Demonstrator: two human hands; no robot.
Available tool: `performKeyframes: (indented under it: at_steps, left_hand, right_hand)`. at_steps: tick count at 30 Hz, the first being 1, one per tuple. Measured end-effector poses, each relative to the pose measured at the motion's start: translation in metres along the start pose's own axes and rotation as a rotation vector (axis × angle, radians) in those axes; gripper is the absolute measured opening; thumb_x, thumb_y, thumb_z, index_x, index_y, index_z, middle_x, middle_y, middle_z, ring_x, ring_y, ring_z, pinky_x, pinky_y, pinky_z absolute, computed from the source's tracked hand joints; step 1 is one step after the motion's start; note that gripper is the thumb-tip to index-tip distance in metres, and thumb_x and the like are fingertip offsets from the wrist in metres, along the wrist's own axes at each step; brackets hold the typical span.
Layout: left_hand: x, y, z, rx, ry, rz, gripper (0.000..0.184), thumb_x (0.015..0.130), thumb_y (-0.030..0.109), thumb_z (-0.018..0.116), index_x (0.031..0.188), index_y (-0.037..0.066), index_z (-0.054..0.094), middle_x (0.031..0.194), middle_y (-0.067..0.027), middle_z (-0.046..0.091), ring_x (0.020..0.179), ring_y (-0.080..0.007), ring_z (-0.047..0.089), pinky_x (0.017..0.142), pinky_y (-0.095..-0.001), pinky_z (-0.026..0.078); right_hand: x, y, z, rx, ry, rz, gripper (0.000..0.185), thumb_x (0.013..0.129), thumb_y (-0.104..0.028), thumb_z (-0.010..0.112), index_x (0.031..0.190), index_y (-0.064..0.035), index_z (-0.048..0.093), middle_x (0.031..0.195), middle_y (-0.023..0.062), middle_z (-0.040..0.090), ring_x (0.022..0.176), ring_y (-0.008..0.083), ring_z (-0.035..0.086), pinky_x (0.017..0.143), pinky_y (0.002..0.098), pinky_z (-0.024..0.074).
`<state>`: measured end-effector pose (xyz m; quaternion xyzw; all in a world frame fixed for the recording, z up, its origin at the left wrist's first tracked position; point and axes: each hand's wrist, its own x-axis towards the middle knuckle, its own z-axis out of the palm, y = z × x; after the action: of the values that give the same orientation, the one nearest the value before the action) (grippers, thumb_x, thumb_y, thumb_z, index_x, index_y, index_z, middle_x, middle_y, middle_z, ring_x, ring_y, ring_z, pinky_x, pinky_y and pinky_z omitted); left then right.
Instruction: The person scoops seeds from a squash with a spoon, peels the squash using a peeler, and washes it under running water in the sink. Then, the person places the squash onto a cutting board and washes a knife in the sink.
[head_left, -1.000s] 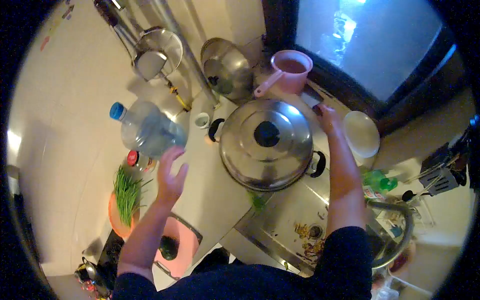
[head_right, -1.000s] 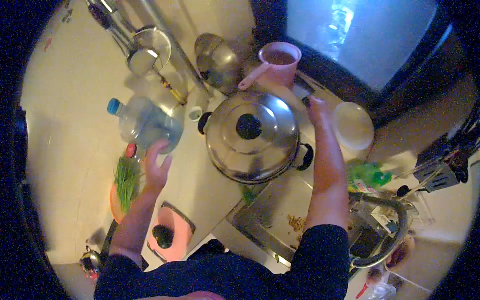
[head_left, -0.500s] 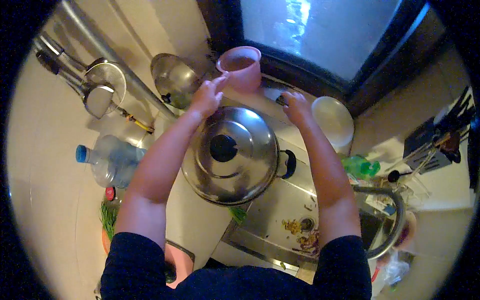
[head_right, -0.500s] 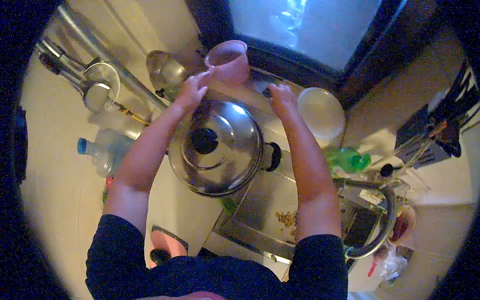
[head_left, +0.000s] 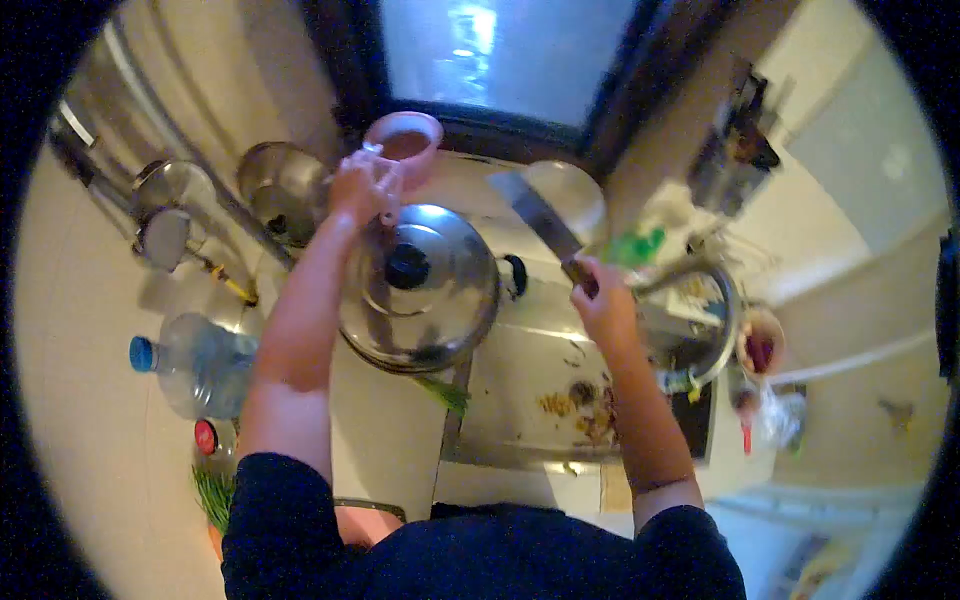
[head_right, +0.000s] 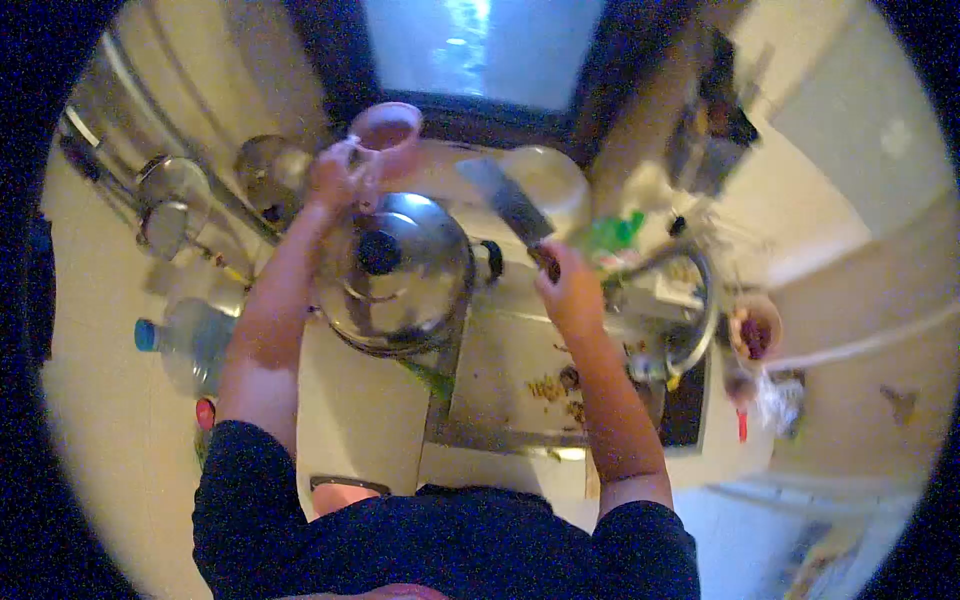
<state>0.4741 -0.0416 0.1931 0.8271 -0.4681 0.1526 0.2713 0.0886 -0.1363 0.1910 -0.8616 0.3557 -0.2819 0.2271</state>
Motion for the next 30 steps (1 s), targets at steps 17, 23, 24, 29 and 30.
performKeyframes:
  at_steps: [17, 23, 24, 29, 30]
  left_hand:
    - [-0.160, 0.327, 0.133, -0.480, -0.670, 0.349, 0.031, 0.080, 0.022, 0.059, 0.107, 0.007, 0.058, 0.097, -0.0161, 0.061, 0.088, -0.0324, 0.058, 0.079, -0.0405, 0.046]
    - [-0.178, 0.391, 0.305, -0.799, -0.646, -0.059, 0.023, 0.080, 0.019, 0.057, 0.097, 0.003, 0.061, 0.092, -0.0177, 0.063, 0.083, -0.0308, 0.060, 0.074, -0.0381, 0.046]
    - [-0.187, 0.382, 0.364, -0.927, -0.694, -0.176, 0.022, 0.080, 0.018, 0.056, 0.095, 0.003, 0.062, 0.089, -0.0179, 0.063, 0.082, -0.0300, 0.061, 0.073, -0.0377, 0.046]
    - [-0.202, 0.370, 0.377, -0.809, -0.664, -0.099, 0.018, 0.075, 0.013, 0.056, 0.086, 0.001, 0.063, 0.083, -0.0233, 0.061, 0.078, -0.0370, 0.060, 0.068, -0.0422, 0.047]
    - [-0.207, 0.359, 0.386, -0.828, -0.636, -0.073, 0.018, 0.074, 0.013, 0.056, 0.085, 0.000, 0.063, 0.083, -0.0240, 0.061, 0.079, -0.0383, 0.060, 0.067, -0.0431, 0.047]
  right_hand:
    - [-0.331, 0.118, -0.101, -0.195, 0.001, 0.521, 0.044, 0.067, -0.020, 0.073, 0.107, -0.0079, 0.059, 0.096, 0.0133, 0.061, 0.089, 0.0301, 0.057, 0.078, 0.0377, 0.0465]
    - [-0.325, 0.184, -0.121, -0.138, -0.161, 0.495, 0.042, 0.069, -0.022, 0.071, 0.107, -0.0086, 0.059, 0.100, 0.0133, 0.060, 0.097, 0.0304, 0.055, 0.082, 0.0383, 0.0455]
    - [-0.322, 0.194, -0.123, -0.122, -0.177, 0.456, 0.043, 0.069, -0.023, 0.071, 0.107, -0.0086, 0.058, 0.100, 0.0132, 0.060, 0.097, 0.0303, 0.055, 0.082, 0.0383, 0.0453]
    - [-0.298, 0.211, -0.108, -0.120, -0.178, 0.383, 0.041, 0.069, -0.022, 0.069, 0.107, -0.0103, 0.058, 0.099, 0.0117, 0.059, 0.093, 0.0286, 0.055, 0.079, 0.0386, 0.0461]
    - [-0.294, 0.218, -0.097, -0.131, -0.192, 0.368, 0.040, 0.069, -0.021, 0.069, 0.106, -0.0106, 0.058, 0.098, 0.0118, 0.059, 0.094, 0.0286, 0.055, 0.079, 0.0387, 0.0464]
